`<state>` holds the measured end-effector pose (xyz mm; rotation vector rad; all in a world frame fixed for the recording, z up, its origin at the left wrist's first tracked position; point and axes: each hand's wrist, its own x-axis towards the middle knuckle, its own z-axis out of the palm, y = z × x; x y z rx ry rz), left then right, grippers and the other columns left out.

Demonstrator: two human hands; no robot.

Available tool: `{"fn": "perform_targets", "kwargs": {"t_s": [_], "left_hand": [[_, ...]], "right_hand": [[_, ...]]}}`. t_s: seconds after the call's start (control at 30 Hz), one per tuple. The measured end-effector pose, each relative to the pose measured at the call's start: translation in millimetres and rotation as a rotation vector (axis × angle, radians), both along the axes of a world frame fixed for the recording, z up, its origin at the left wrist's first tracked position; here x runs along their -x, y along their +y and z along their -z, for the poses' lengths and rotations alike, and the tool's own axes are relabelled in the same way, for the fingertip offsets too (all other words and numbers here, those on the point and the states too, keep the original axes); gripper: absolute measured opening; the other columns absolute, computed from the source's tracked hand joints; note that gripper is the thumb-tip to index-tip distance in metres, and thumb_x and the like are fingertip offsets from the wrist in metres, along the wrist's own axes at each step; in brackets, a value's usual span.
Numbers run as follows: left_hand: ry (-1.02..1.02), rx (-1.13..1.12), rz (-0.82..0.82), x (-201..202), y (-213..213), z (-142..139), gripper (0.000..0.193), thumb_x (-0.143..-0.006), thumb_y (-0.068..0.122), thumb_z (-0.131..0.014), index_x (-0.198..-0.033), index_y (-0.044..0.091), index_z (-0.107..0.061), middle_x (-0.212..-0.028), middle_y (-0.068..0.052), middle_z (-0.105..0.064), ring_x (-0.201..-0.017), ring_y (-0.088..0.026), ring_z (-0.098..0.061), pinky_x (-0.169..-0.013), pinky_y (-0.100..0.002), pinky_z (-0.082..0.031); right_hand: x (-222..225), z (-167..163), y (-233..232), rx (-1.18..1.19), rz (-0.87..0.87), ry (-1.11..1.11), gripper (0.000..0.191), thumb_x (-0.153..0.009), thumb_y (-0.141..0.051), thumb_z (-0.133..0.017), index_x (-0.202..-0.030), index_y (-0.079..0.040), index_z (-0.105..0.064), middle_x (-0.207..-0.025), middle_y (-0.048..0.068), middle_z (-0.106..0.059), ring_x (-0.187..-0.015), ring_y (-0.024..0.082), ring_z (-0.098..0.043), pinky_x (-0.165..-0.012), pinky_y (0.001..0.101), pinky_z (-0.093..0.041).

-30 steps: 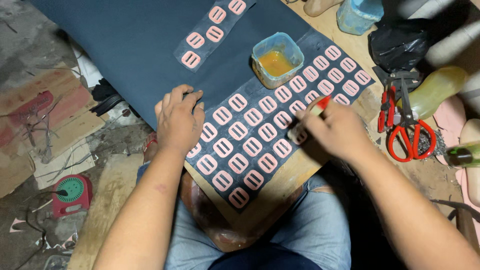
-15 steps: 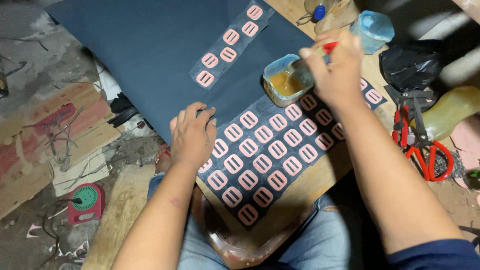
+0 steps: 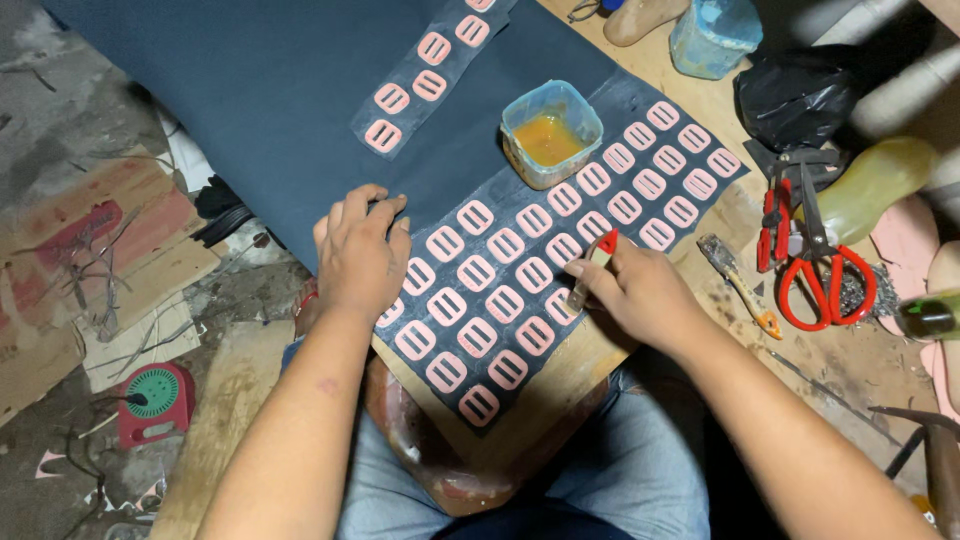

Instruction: The person applies glue to multiple pink shoe insoles arranged on a black sheet using a brush. They dip the brush into a container of yellow liquid and spread it evenly across each insole.

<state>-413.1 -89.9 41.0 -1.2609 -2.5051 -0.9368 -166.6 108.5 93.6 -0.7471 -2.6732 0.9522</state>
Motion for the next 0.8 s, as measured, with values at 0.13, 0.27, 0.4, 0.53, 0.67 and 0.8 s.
{"fn": "perform_targets", "kwargs": {"t_s": [0.13, 0.27, 0.4, 0.53, 0.67, 0.8], "left_hand": [[-0.028, 0.010, -0.011, 0.5, 0.9, 0.3, 0.028, -0.092, 0.019, -0.066, -0.117, 0.010, -0.075, -0.130, -0.008, -0.062, -0.120, -0.029, -0.056, -0.104, -0.045, -0.038], [-0.018, 0.013, -0.009, 0.6, 0.9, -0.8, 0.028, -0.092, 0.019, -0.067, -0.117, 0.011, -0.076, -0.129, -0.008, -0.063, -0.120, -0.028, -0.056, -0.105, -0.045, -0.038], [-0.028, 0.004, -0.002, -0.2, 0.2, -2.0, 0.028, -0.092, 0.018, -0.067, -0.118, 0.011, -0.076, -0.129, -0.008, -0.063, -0.120, -0.028, -0.056, -0.105, -0.044, -0.038], [-0.020, -0.004, 0.000, -0.7, -0.5, -2.2, 0.027, -0.093, 0.019, -0.067, -0.117, 0.010, -0.076, -0.130, -0.008, -0.062, -0.120, -0.027, -0.056, -0.105, -0.043, -0.038], [-0.044, 0.015, -0.008, -0.7, -0.8, -2.0, 0.027, -0.094, 0.019, -0.066, -0.118, 0.010, -0.075, -0.129, -0.007, -0.062, -0.120, -0.027, -0.056, -0.106, -0.043, -0.037], [-0.042, 0.018, -0.005, -1.2, 0.1, -1.5, 0.027, -0.094, 0.019, -0.066, -0.119, 0.011, -0.075, -0.130, -0.006, -0.062, -0.121, -0.026, -0.056, -0.106, -0.043, -0.037]], "right_hand": [[2.0, 6.6, -3.2, -0.150, -0.022, 0.002, 0.031, -0.095, -0.031, -0.069, -0.106, -0.002, -0.066, -0.083, 0.016, -0.076, -0.080, 0.036, -0.073, -0.072, 0.0417, -0.056], [7.0, 2.9, -6.7, -0.066, -0.027, 0.035, 0.031, -0.096, -0.033, -0.066, -0.105, -0.003, -0.066, -0.085, 0.014, -0.077, -0.080, 0.032, -0.076, -0.072, 0.0397, -0.058], [2.0, -6.4, -3.9, -0.055, -0.043, -0.025, 0.029, -0.095, -0.030, -0.068, -0.107, -0.004, -0.066, -0.087, 0.014, -0.077, -0.082, 0.032, -0.075, -0.073, 0.0390, -0.057], [-14.4, 0.3, -11.6, 0.035, -0.169, 0.092, 0.017, -0.093, -0.020, -0.071, -0.096, -0.005, -0.064, -0.093, 0.010, -0.078, -0.083, 0.023, -0.078, -0.076, 0.0330, -0.059], [-36.9, 12.4, -18.8, 0.005, -0.276, 0.298, 0.010, -0.087, -0.006, -0.069, -0.096, -0.005, -0.065, -0.107, 0.011, -0.075, -0.098, 0.024, -0.075, -0.086, 0.0331, -0.057], [-59.2, 15.9, -19.3, 0.056, -0.277, 0.298, 0.014, -0.082, 0.000, -0.066, -0.095, -0.004, -0.068, -0.109, 0.012, -0.074, -0.102, 0.024, -0.073, -0.089, 0.0325, -0.055]]}}
